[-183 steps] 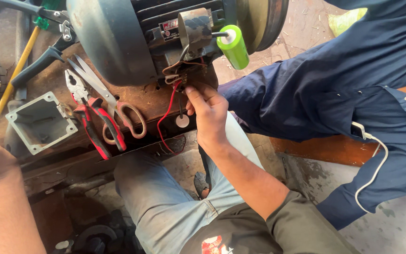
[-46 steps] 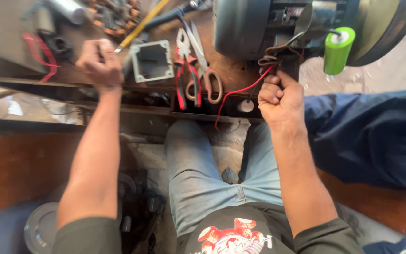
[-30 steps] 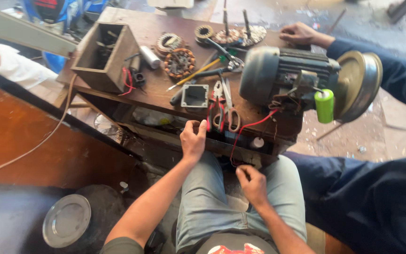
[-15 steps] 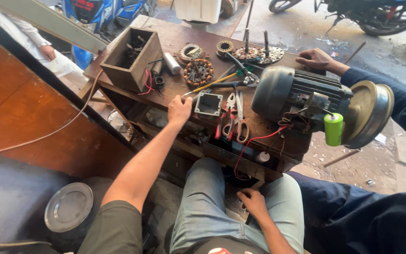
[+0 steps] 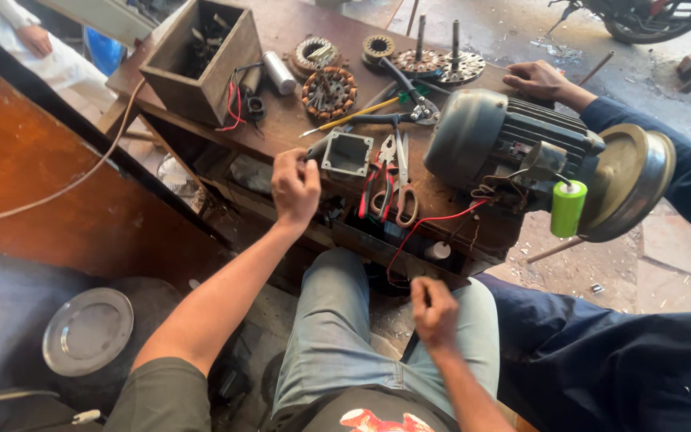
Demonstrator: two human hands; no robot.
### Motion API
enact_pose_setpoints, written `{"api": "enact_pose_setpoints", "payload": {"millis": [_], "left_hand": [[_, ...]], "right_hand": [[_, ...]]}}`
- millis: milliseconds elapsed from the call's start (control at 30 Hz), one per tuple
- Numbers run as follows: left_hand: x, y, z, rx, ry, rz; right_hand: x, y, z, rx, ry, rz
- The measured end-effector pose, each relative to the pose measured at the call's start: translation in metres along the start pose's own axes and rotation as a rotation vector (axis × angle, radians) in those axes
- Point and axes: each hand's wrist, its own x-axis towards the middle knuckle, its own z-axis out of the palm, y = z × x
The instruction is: The person is repairing an electric motor by connecting wires and tightening screws on the motor's terminal box. They use a screwdriver and a T-handle wrench to secure the connections.
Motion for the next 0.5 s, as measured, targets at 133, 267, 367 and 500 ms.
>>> {"api": "enact_pose_setpoints", "payload": {"millis": [133,267,367,500], "left_hand": [[0.014,0.028,0.016,-0.06,-0.084,0.167],[0.059,0.054,0.072,-0.084,-0.201,0.35],[0.101,0.063,0.131,0.02,-0.321,0.461],[0.151,0.067,0.211,0.24,-0.551,0.603]], "right_hand": [[0.07,-0.014,-0.019,-0.201,0.142,-0.493],[0.127,-0.019,-0.017,-0.249,0.005,-0.717],[0.143,-0.017,-0.007,-0.299,0.008,-0.729],[0.151,-0.004,0.004,-0.36,0.013,-0.66]]}}
